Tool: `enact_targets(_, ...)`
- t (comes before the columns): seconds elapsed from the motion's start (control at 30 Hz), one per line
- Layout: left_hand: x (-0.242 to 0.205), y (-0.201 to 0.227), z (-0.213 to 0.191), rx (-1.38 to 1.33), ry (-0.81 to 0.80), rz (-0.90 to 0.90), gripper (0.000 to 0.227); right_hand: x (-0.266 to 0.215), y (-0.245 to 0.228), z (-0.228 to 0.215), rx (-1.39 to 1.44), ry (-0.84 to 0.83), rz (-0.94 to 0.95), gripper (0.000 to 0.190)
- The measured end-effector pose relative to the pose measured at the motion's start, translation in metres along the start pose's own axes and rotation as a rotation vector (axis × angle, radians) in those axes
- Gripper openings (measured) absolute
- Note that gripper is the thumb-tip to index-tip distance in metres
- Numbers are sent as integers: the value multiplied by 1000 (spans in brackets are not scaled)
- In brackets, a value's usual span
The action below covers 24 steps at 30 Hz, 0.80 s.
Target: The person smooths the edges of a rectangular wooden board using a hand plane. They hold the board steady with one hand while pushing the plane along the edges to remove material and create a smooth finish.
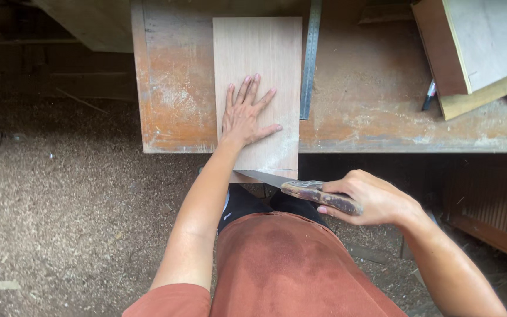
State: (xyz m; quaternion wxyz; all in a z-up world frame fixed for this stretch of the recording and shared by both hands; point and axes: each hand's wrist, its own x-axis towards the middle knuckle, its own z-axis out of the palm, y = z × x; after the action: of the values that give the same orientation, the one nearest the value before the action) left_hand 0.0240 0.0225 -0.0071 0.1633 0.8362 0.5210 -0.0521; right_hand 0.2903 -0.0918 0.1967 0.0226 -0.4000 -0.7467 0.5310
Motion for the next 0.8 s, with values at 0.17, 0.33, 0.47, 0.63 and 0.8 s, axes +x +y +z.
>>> enact_targets(0.17, 4, 12, -2, 33, -94, -91, 99, -5, 25, 5, 31, -76, 124, 25)
enact_targets(0.33, 7, 10, 0, -20, -30, -57, 104, -7, 43, 9, 78, -51, 35, 23)
enact_targets(0.47, 5, 13, -2, -31, -75, -71, 104, 13, 42, 31, 99, -51, -46, 23)
enact_targets(0.63, 7, 10, -7, 40, -103, -41, 105, 57, 39, 40, 0, -57, -19, 31)
enact_targets(0.8, 12, 18, -4, 68, -99, -12, 109, 34, 37, 39, -19, -4, -62, 31)
